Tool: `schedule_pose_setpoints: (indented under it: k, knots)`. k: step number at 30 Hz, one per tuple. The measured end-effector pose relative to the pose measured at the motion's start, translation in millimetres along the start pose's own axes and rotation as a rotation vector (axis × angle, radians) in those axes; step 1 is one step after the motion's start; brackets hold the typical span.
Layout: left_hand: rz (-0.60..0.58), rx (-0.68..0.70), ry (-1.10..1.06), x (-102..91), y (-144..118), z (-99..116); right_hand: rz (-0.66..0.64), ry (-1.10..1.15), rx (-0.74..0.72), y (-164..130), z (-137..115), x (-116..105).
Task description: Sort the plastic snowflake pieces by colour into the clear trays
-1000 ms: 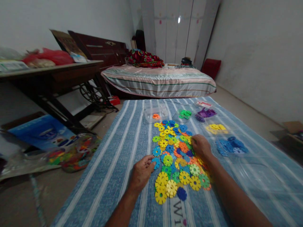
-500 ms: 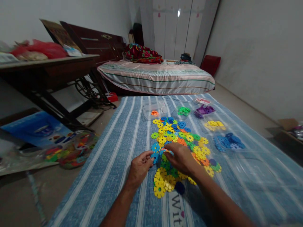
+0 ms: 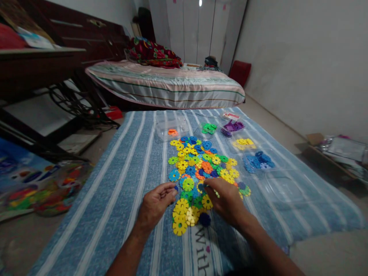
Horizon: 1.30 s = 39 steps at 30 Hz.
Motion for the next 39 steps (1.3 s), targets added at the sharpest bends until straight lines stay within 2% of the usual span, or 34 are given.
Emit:
schedule_pose_setpoints:
  k: [3,5,7,9,11,14,19,22,24,30,35,39]
  knots:
    - [0.003,0.003,0.045,1.3,1,-3,0.169,-0.186,-0.027,-10,32,-68]
    - [0.011,0.006,0.067,2.1,1,-5,0.267,-0.402,-0.025,-19,56,-113]
    - [0.015,0.007,0.085,3.1,1,-5,0.318,-0.620,0.015,-28,81,-148]
    - [0.015,0.010,0.099,4.0,1,-4,0.297,-0.788,0.055,-37,101,-166]
    - [0.011,0.016,0.107,4.8,1,-3,0.271,-0.847,0.070,-45,109,-169]
    - [0.011,0.030,0.114,4.5,1,-1,0.255,-0.707,0.047,-51,95,-146]
    - [0.027,0.024,0.119,2.6,3,-3,0.063,-0.263,0.002,-46,51,-61]
    - [0.019,0.009,0.102,3.3,3,-6,-0.084,-0.174,-0.002,-42,39,-17]
    - [0.013,0.004,0.095,3.9,3,-7,-0.154,-0.162,-0.005,-40,39,3]
    - [0.003,0.016,0.112,5.5,2,-8,-0.199,-0.153,-0.037,-36,41,26]
    - [-0.009,0.005,0.101,7.8,1,-9,-0.220,-0.108,-0.052,-30,25,42]
    - [-0.006,0.017,0.104,8.2,1,-7,-0.275,-0.145,-0.036,-21,12,63]
Point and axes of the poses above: each hand's wrist, its own y-axis towards the middle knuckle, its own x-axis out of the palm, z = x × y, the point moved 10 cm from there along y, towards the middle knuckle, and after that the axes turned 9 degrees about z, right-handed, at the moved point
